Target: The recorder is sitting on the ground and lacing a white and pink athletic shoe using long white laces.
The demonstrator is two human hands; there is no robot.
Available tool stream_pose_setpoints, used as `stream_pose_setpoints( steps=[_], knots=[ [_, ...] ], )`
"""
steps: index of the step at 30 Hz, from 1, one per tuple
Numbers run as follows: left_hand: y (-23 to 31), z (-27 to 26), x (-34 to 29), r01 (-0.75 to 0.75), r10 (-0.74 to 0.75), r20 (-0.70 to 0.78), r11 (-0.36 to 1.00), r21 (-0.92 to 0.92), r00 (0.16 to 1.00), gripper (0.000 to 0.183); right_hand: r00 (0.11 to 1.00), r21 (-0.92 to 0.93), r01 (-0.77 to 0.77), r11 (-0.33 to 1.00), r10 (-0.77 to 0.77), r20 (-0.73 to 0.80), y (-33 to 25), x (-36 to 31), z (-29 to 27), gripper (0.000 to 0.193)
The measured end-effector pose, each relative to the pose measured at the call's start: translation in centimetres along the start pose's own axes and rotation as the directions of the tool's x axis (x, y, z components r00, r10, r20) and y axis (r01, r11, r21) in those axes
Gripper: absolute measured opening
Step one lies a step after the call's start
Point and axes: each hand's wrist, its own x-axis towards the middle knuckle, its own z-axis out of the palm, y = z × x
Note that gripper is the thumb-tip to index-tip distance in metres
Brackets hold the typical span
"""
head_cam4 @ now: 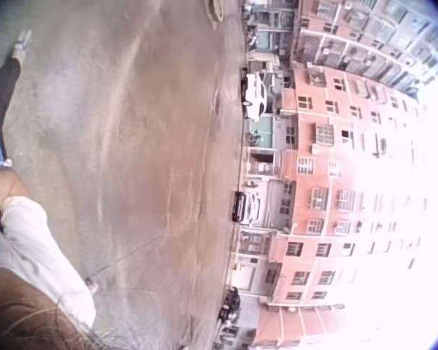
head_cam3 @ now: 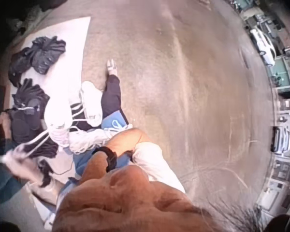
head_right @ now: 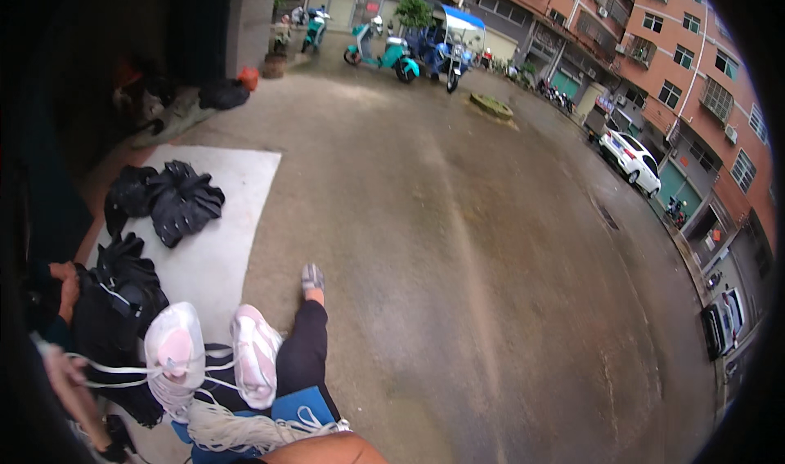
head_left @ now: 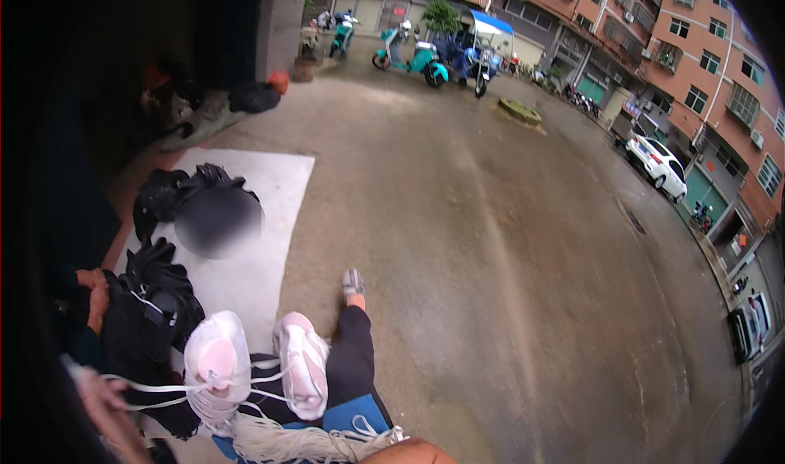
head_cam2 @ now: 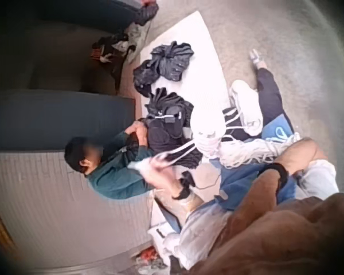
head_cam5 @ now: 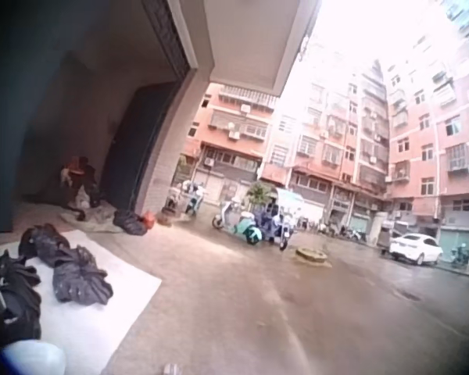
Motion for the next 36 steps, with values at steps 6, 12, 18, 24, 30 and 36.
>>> stream_pose_setpoints(
  steps=[6, 12, 18, 24, 30, 36],
  knots=[
    [-12.5, 5.7, -11.7, 0.389, -0.581, 0.729, 0.805, 0.448, 0.361, 0.016, 0.965, -0.039, -0.118, 0.992, 0.105, -0.240, -0.2, -2.0, -2.1, 0.024],
    [-16.4, 5.7, -14.9, 0.056, -0.652, 0.738, 0.742, 0.668, -0.174, 0.024, 0.898, -0.067, -0.210, 0.975, 0.165, -0.408, -1.7, -3.6, -2.0, 0.023],
    [-16.5, 6.4, -14.0, 0.166, -0.697, 0.674, 0.654, 0.738, -0.246, 0.027, 0.855, -0.118, -0.250, 0.961, 0.162, -0.493, -2.0, -4.8, -0.3, 0.022],
    [-18.4, 7.0, -12.7, 0.314, -0.612, 0.632, 0.553, 0.772, -0.475, 0.023, 0.882, -0.149, -0.209, 0.966, 0.121, -0.455, -2.5, -2.6, -0.5, 0.022],
    [-18.8, 6.7, -13.3, 0.309, -0.642, 0.650, 0.573, 0.759, -0.406, 0.026, 0.934, -0.159, -0.145, 0.977, 0.082, -0.349, -2.7, 0.3, -1.0, 0.021],
    [-18.9, 7.0, -13.5, 0.304, -0.662, 0.651, 0.576, 0.759, -0.371, 0.032, 0.964, -0.139, -0.082, 0.987, 0.043, -0.263, -2.4, 1.9, -1.1, 0.021]
  ],
)
